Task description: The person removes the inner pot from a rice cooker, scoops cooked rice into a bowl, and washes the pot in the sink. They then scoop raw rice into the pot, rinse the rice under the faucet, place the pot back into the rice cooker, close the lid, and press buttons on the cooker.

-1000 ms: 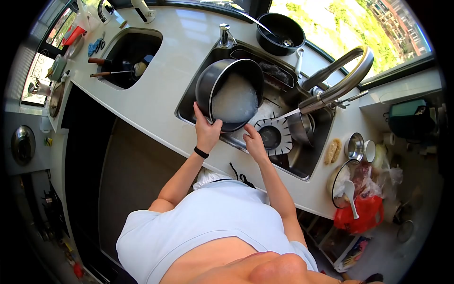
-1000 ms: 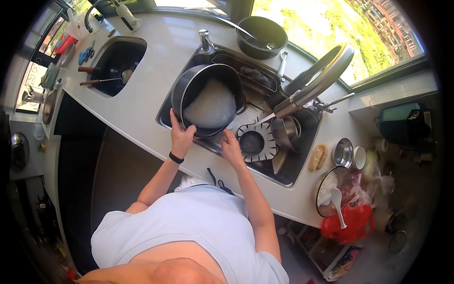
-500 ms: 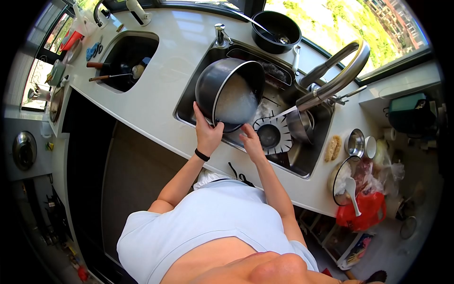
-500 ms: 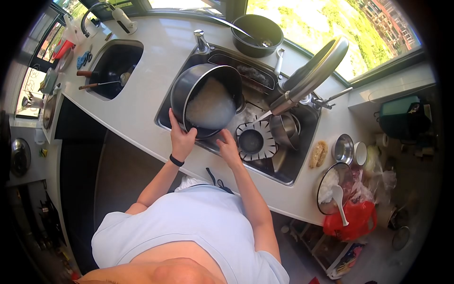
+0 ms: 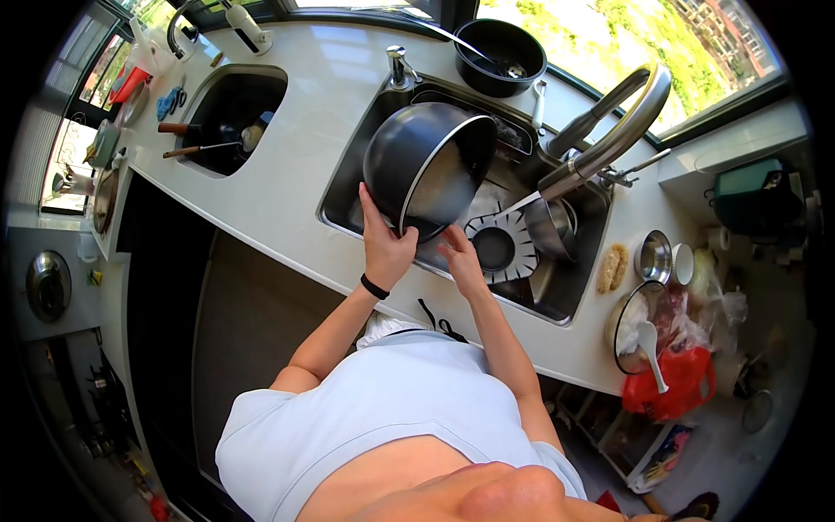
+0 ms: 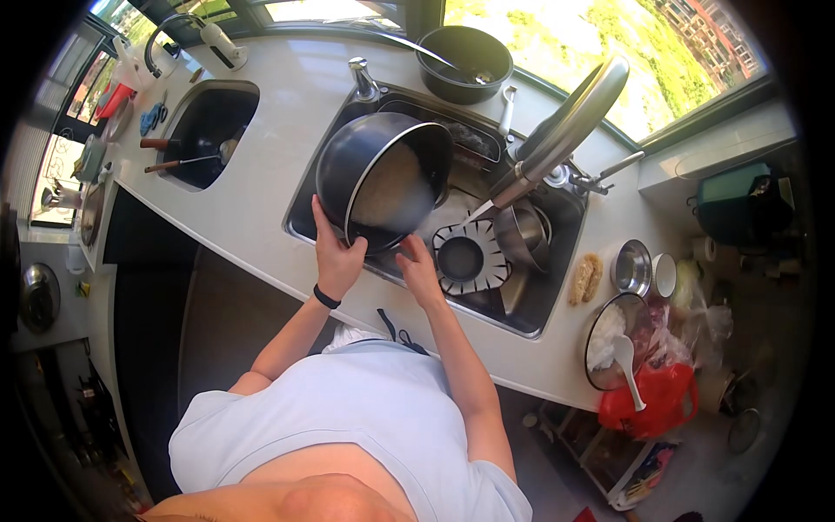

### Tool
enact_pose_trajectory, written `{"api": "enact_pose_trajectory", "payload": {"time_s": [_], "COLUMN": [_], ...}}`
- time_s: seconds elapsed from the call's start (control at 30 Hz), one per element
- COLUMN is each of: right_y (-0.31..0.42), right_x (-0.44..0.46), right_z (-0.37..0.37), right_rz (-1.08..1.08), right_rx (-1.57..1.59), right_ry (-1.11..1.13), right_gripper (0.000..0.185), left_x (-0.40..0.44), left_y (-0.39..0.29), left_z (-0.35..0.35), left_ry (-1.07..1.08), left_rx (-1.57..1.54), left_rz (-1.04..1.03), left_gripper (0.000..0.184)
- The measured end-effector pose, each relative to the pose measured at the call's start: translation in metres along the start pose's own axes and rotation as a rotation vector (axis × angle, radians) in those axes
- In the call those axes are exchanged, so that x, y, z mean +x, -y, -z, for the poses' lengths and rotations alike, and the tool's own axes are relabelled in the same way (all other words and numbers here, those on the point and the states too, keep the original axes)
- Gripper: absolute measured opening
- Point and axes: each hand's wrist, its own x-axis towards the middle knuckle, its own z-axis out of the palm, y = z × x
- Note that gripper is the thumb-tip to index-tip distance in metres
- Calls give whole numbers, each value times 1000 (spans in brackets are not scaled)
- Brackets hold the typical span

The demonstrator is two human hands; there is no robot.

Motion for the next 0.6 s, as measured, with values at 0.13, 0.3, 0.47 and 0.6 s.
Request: {"api": "enact_pose_trajectory", "payload": {"time_s": [0.13, 0.3, 0.47, 0.6], "right_y": [3, 0, 5, 7], "right_x": [-1, -1, -3, -4], "right_z": [1, 2, 0, 0], "right_rz": [22, 27, -7, -13], "right_rx": [-4, 11, 83, 106], "right_ry": [4, -4, -10, -15], "right_gripper": [51, 50, 51, 51], "left_x": [-1, -1, -1, -2], "left_y": [-9, -3, 6, 1], "left_z": [-2, -5, -8, -9], "left_ry": [21, 23, -27, -22], "left_rx": [-19, 7, 108, 86], "left_rz": [22, -29, -130, -118], "left_gripper": [93, 93, 92, 92]}}
